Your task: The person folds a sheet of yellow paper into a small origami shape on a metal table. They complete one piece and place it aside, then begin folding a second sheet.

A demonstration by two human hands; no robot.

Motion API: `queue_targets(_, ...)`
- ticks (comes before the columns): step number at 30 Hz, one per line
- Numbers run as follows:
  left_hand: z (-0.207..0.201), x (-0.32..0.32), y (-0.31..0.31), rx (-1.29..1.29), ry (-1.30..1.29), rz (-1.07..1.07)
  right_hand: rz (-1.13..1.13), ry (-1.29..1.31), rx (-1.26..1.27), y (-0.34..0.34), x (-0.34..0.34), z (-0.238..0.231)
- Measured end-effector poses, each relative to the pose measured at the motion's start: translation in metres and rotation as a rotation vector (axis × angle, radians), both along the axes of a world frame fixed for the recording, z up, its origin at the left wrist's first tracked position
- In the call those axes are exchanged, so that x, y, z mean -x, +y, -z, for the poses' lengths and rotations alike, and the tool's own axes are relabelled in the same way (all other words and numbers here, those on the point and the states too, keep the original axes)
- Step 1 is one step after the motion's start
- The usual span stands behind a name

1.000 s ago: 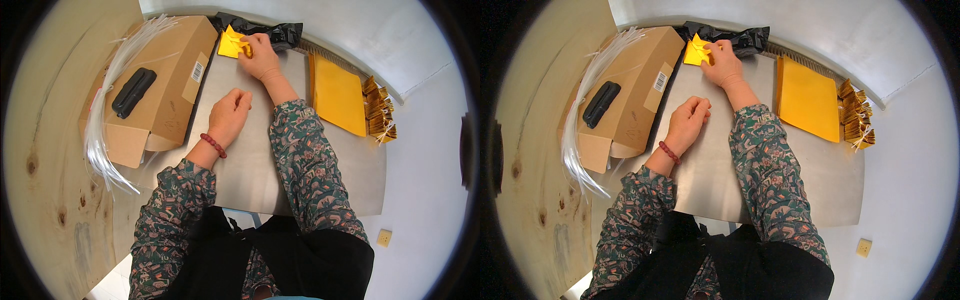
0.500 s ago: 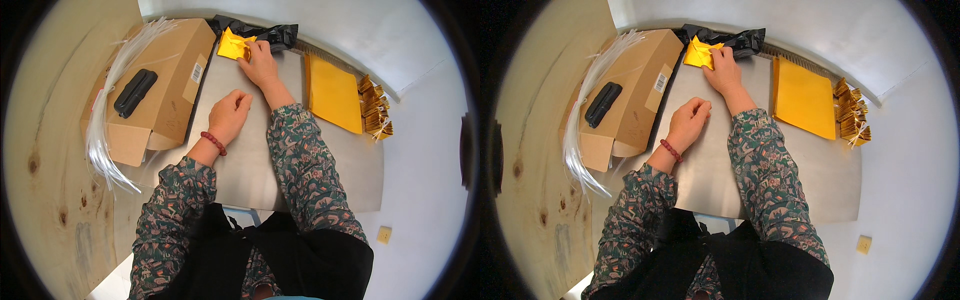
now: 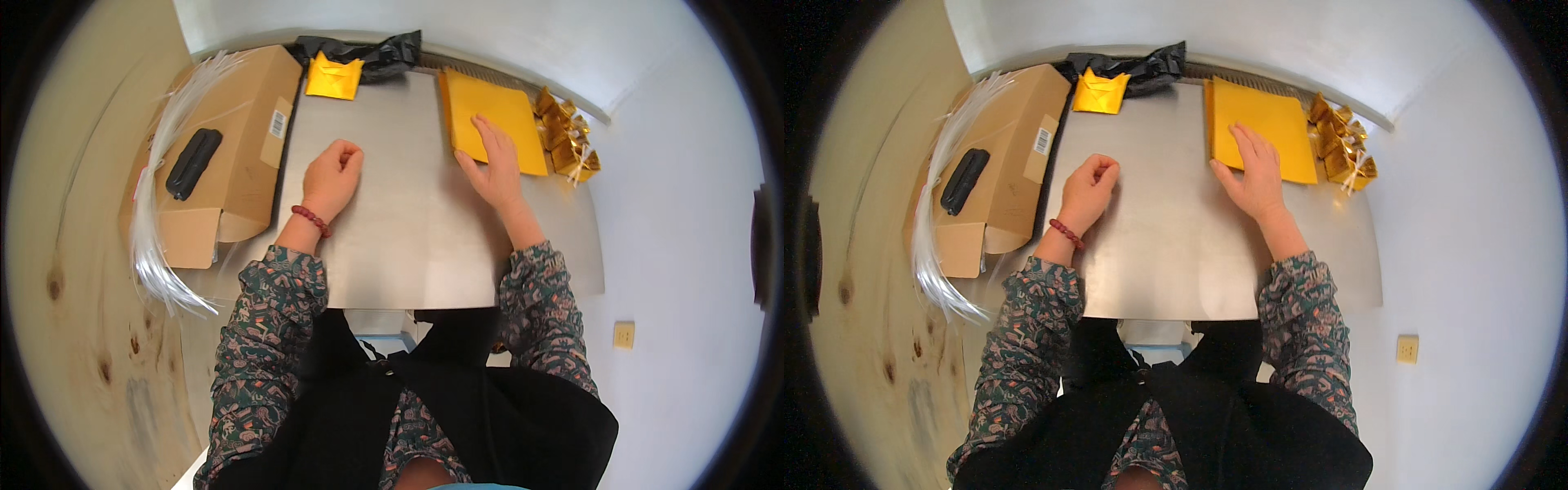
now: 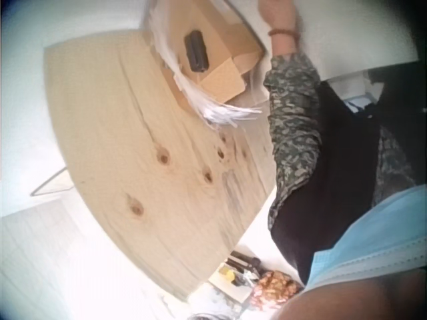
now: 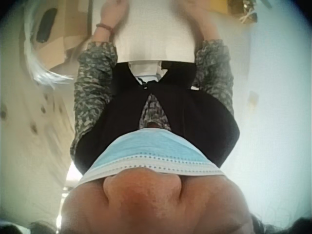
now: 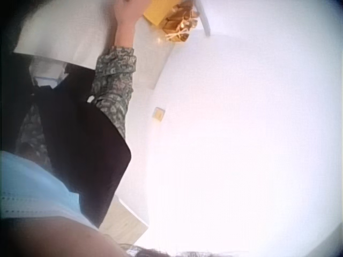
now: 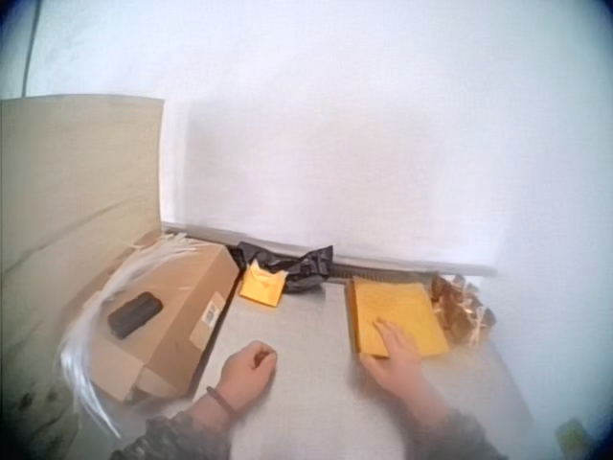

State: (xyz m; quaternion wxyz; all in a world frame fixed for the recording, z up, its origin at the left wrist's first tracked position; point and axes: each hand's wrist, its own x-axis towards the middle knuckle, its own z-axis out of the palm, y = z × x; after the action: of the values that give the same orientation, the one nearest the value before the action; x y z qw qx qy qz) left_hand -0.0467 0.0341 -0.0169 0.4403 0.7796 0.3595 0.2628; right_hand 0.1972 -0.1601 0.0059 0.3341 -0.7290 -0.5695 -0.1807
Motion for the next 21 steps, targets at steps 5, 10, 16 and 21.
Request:
queue_targets(5, 0.008, 0.001, 0.008, 0.057, -0.005, 0.081, 0.186, 0.066, 0.353, -0.02, -0.028, 0.031)
queue_targets(10, -0.01, 0.007, -0.006, 0.166, -0.11, 0.139, 0.141, 0.126, 0.305, -0.019, -0.036, 0.041)
queue_targets(16, -0.038, 0.049, -0.061, 0.34, -0.261, 0.281, 0.106, 0.087, 0.188, -0.024, -0.044, 0.048)
queue_targets(21, -0.045, 0.074, -0.09, 0.419, -0.274, 0.274, 0.087, 0.107, 0.058, -0.022, -0.037, 0.032)
